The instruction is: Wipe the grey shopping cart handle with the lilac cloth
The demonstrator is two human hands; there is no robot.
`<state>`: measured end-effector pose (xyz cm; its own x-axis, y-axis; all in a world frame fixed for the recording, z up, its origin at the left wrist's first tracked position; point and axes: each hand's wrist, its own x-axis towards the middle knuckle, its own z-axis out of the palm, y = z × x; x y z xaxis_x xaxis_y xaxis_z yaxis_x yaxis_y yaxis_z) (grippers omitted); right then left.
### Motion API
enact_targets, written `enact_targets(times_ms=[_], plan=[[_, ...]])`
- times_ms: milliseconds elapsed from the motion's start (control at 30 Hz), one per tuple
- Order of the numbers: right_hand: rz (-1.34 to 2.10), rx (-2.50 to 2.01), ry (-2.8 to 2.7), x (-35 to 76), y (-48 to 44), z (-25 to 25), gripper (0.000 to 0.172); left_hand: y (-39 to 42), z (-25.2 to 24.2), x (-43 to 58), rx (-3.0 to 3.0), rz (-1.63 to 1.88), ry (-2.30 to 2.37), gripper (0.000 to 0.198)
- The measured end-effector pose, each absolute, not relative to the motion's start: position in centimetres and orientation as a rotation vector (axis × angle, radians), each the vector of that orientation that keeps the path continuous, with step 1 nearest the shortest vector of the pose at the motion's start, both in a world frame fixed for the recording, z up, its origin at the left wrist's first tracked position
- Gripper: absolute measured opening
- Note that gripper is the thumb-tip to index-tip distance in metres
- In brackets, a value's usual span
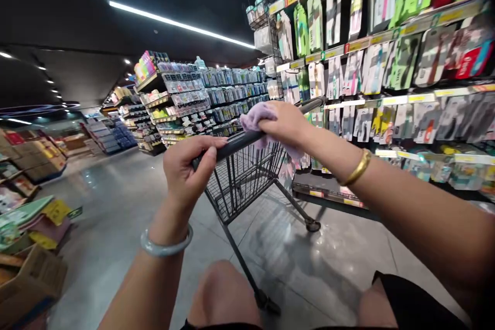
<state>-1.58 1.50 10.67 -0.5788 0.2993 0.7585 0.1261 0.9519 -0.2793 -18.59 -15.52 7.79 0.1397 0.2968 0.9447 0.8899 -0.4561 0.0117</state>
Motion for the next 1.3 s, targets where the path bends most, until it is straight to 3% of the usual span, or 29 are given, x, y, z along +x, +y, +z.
enact_targets(times_ms=[200,300,433,567,700,833,1067,1200,1300], plan=[[0.136,0.095,-2.312,-8.4,-4.4,11.8,0.022,-18.1,8.0,-24.8,-1.710,-1.271,-1.379,0.015],[0.200,-0.041,-2.435,-9.7,-2.1,12.6,0.021,-19.9,9.6,-26.8,-1.729,-1.109,-1.627,0.020],[0.159,-0.379,-2.472,-12.0,-0.6,13.3,0.021,-20.4,13.1,-26.9,-1.512,-0.459,-2.015,0.031],[0.134,-0.232,-2.471,-15.6,-2.7,13.0,0.022,-18.0,14.1,-26.3,-1.344,0.035,-2.075,0.034],[0.050,-0.016,-2.485,-15.8,0.2,11.8,0.022,-16.2,11.5,-27.4,-1.180,-0.050,-2.059,0.051],[-0.074,-0.280,-2.336,-15.3,3.2,10.4,0.019,-14.9,9.5,-28.9,-0.930,-0.227,-2.060,0.070],[-0.173,0.000,-2.323,-19.8,-2.9,9.8,0.040,-14.6,9.6,-30.8,-0.991,-0.211,-2.054,0.056],[0.355,-0.014,-2.529,-17.1,1.3,12.6,0.023,-15.2,9.6,-31.9,-0.938,-0.211,-2.046,0.067],[0.825,-0.089,-2.377,-14.2,5.2,15.7,0.030,-15.1,9.6,-32.4,-0.905,-0.238,-2.056,0.068]])
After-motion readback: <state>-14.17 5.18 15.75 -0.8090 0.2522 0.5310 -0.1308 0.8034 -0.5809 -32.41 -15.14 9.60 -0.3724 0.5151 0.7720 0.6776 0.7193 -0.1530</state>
